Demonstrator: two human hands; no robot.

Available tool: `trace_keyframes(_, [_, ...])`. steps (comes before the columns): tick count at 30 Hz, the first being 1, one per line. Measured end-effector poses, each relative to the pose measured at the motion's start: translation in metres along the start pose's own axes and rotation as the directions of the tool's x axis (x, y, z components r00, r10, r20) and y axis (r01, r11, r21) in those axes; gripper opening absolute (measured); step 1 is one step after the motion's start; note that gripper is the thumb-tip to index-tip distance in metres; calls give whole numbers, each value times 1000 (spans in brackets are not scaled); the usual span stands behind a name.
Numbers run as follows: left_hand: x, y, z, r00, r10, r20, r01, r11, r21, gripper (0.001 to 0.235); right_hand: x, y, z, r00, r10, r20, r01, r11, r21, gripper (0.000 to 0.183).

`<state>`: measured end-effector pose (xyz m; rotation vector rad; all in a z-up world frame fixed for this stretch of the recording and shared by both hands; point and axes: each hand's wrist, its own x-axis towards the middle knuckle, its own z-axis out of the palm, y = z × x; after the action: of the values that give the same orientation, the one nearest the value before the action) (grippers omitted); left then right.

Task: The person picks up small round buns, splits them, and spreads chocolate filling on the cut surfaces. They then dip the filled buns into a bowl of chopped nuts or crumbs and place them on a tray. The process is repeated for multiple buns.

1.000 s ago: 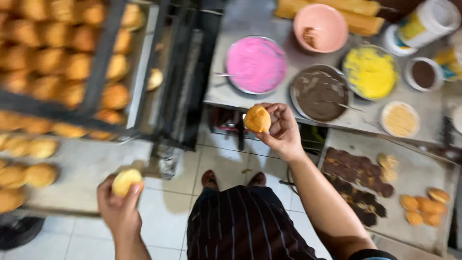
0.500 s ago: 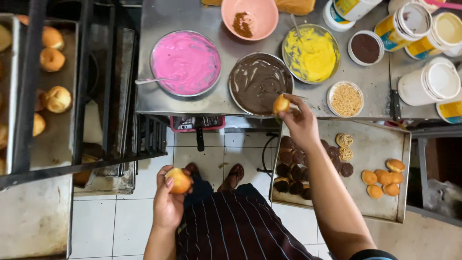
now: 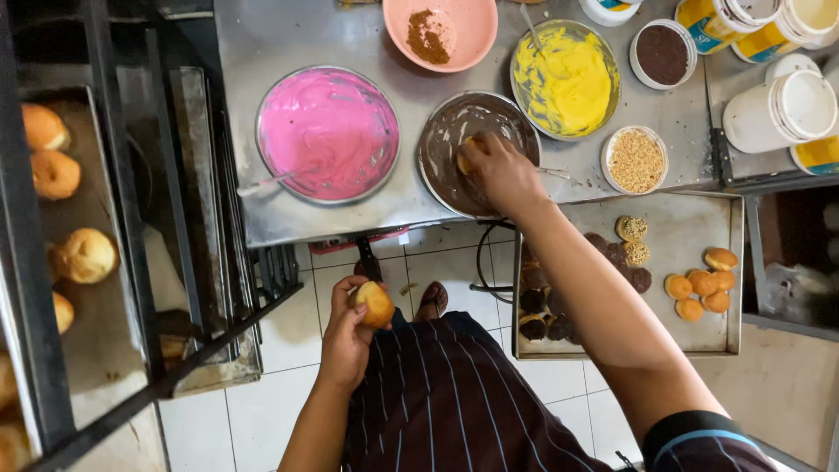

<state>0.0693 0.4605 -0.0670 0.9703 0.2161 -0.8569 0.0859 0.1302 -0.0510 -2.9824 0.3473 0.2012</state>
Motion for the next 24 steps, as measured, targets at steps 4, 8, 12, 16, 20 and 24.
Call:
trace_keyframes(4, [21,11,-10,999,6,51,-8,1000,31,40,13,12,33,992,-75,-97,63,990,-125,42])
trace_keyframes(8, [36,22,-10,991,28,128,-34,998,46,49,-2,5,10,970,22,-242,4,994,105,35])
trace_keyframes(12, [48,35,1,987,0,162,-12,997,70,44,-25,-13,-25,913,171,-372,-47,946,321,30])
trace_keyframes(16, [60,39,19,966,67,249,-66,998,-13,47,-31,-20,-33,794,178,-581,-3,957,291,34])
trace_keyframes(20, [66,38,39,947,80,312,-64,996,-60,50,-13,-5,13,885,61,-462,-20,995,94,31])
trace_keyframes(24, [66,24,44,939,80,334,-69,997,-44,50,-7,6,46,934,-33,-355,-13,992,-124,27])
